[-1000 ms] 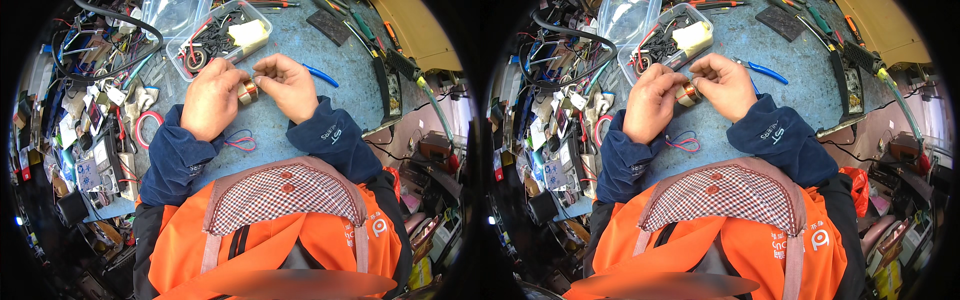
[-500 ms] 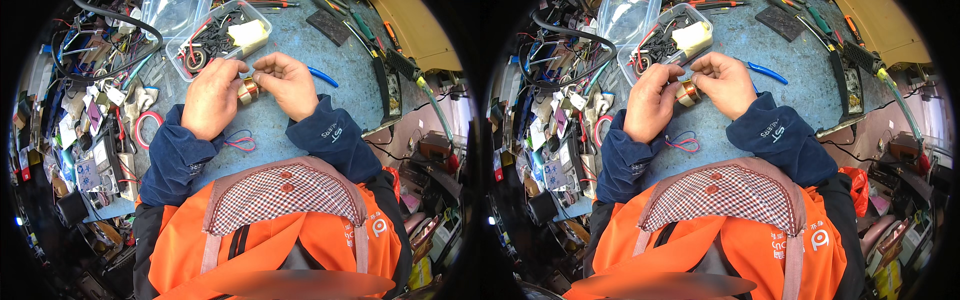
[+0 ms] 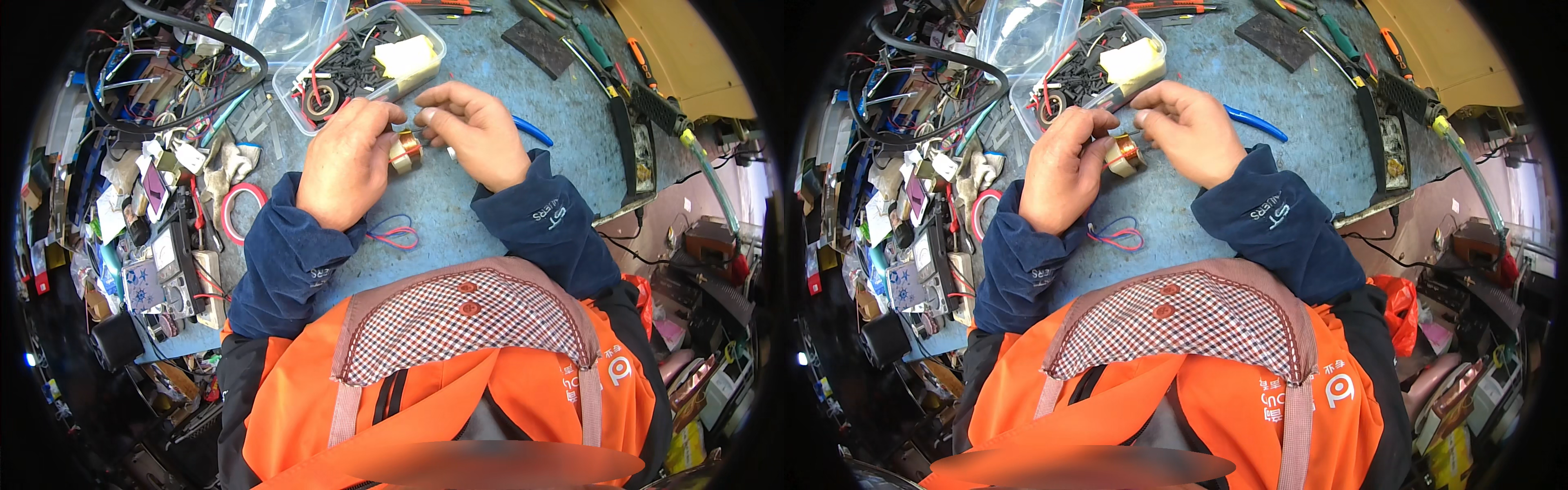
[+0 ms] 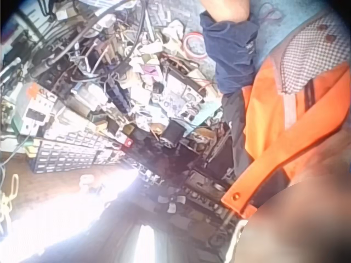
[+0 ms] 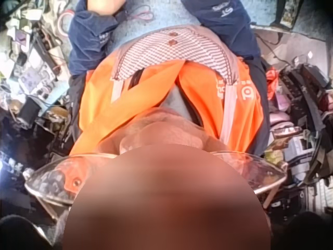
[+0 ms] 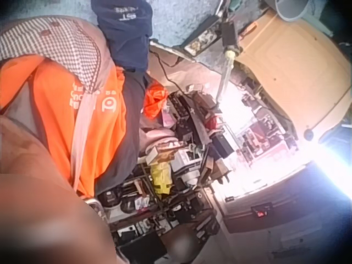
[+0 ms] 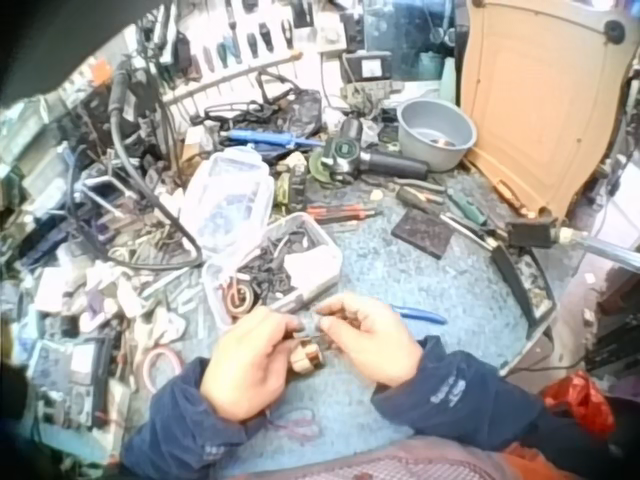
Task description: The person solders wires to a small transformer, trims the leads, and wraps the assembly with red electrical tape. They use a soldering iron, pliers, and tape to complete the task.
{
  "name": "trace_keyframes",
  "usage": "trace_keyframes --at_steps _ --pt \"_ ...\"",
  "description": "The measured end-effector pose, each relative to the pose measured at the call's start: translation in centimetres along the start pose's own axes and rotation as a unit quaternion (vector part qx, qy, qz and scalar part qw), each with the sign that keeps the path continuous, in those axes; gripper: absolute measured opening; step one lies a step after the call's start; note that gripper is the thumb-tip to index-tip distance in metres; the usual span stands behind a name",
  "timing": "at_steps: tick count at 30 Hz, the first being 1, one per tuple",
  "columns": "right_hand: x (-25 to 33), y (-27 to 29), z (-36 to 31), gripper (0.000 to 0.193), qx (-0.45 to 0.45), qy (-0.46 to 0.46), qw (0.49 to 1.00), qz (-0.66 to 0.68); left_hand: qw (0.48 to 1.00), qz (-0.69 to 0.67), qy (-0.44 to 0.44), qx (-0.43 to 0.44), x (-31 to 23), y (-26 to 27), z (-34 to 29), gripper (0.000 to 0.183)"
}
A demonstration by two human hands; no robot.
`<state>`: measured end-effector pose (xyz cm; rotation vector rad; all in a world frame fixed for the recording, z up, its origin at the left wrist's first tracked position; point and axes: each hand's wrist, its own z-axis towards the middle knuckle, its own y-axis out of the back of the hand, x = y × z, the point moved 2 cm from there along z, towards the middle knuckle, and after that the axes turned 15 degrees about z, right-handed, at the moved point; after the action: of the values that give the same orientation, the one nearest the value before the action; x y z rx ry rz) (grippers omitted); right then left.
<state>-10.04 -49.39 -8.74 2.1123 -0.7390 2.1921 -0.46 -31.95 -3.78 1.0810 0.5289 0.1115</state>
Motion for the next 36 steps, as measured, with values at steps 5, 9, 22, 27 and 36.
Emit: trace_keyframes --at_steps 5,9,22,27,36 --pt "0.1 0.8 -0.2 0.025 -0.033 -0.03 0.998 0.034 1.0 -0.003 -0.008 0.003 0.1 0.2 0.0 0.021" --pt "0.0 0.9 -0.2 0.023 -0.006 -0.03 0.999 0.026 1.0 -0.009 -0.008 0.006 0.2 0.5 0.1 0.02" --pt "0.4 1.1 -0.6 0.019 -0.031 -0.021 0.999 0.025 0.999 -0.027 -0.005 -0.022 -0.3 3.5 0.5 0.024" --pt "0.5 1.4 -0.4 0.018 -0.095 0.046 0.994 0.041 0.994 -0.028 0.027 -0.1 0.3 6.4 0.9 0.017" --pt "0.7 1.3 -0.9 0.019 -0.091 0.095 0.991 0.018 0.94 -0.053 0.061 -0.33 2.1 11.1 -1.1 0.014"
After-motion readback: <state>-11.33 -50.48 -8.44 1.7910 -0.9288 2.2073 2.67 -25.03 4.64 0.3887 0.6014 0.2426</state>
